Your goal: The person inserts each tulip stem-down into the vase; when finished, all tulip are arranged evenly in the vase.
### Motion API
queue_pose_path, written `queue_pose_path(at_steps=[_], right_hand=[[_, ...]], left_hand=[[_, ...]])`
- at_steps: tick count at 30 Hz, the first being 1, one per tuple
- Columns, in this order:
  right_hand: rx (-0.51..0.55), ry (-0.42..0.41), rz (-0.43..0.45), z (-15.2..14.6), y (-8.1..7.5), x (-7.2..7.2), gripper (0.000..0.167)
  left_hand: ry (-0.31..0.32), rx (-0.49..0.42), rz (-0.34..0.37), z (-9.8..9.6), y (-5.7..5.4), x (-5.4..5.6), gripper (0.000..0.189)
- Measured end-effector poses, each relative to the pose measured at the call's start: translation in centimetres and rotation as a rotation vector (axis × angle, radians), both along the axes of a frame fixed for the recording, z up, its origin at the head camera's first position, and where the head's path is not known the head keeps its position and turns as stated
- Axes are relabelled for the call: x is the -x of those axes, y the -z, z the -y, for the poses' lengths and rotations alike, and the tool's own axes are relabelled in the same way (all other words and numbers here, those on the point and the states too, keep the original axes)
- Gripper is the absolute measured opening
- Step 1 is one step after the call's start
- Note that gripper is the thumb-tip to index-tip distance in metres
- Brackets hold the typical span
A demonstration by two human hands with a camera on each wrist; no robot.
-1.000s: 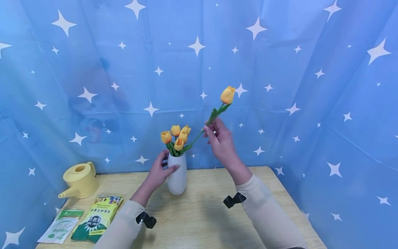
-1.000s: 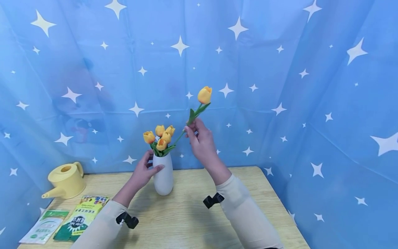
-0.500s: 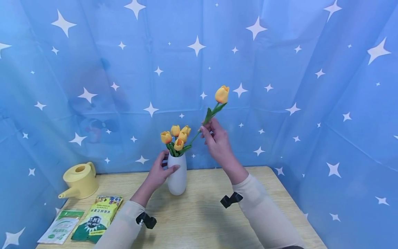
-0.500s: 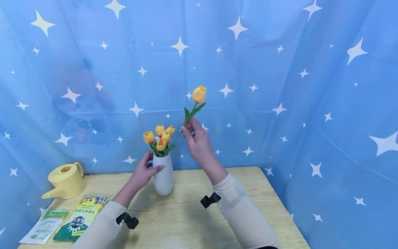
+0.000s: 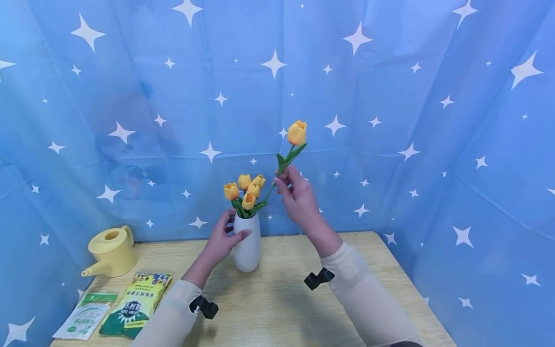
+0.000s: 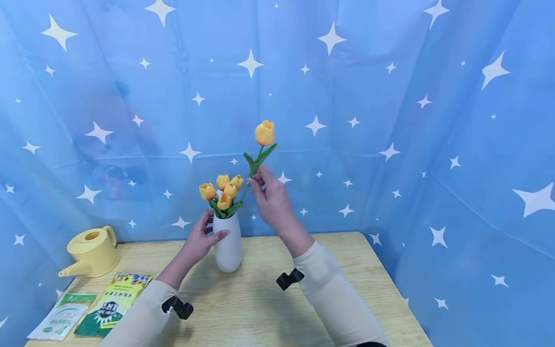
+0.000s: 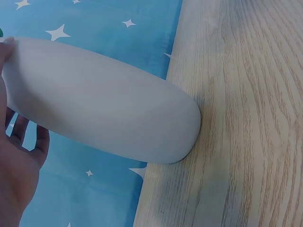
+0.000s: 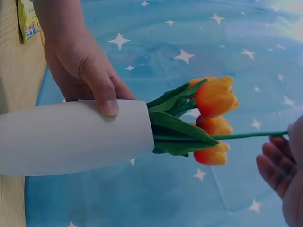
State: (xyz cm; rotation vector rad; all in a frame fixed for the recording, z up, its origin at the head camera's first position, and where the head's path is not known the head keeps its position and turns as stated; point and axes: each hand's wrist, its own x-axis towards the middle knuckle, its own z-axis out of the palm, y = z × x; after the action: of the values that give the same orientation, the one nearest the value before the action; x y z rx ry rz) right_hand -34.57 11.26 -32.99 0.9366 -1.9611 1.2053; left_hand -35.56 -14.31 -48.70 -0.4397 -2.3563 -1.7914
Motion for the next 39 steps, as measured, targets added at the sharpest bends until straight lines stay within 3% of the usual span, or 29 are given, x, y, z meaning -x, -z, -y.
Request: queue_pose_path(at_steps=[15,20,27,39], right_hand=[[0.009,-0.007,-0.013,0.8,0.0,-0.2,0.006],[-0.067,0.004,-0.018,1.3,0.7,-0.1,0.008],[-0.143,0.012,0.089,1.9,2.5,0.1,0.008],[-0.115,0.068,0.284,1.9,4.5,0.6,0.010]], left_hand=[[0.005,-0.001,-0.005,0.0,0.1,0.1,0.075],[0.003,-0.011,-0.012,0.1,0.0,0.0,0.073],[0.007,-0.005,-0.017,0.0,0.0,0.1,0.074],[0.001,0.002,-0.026,0.0,0.1,0.1,0.074]])
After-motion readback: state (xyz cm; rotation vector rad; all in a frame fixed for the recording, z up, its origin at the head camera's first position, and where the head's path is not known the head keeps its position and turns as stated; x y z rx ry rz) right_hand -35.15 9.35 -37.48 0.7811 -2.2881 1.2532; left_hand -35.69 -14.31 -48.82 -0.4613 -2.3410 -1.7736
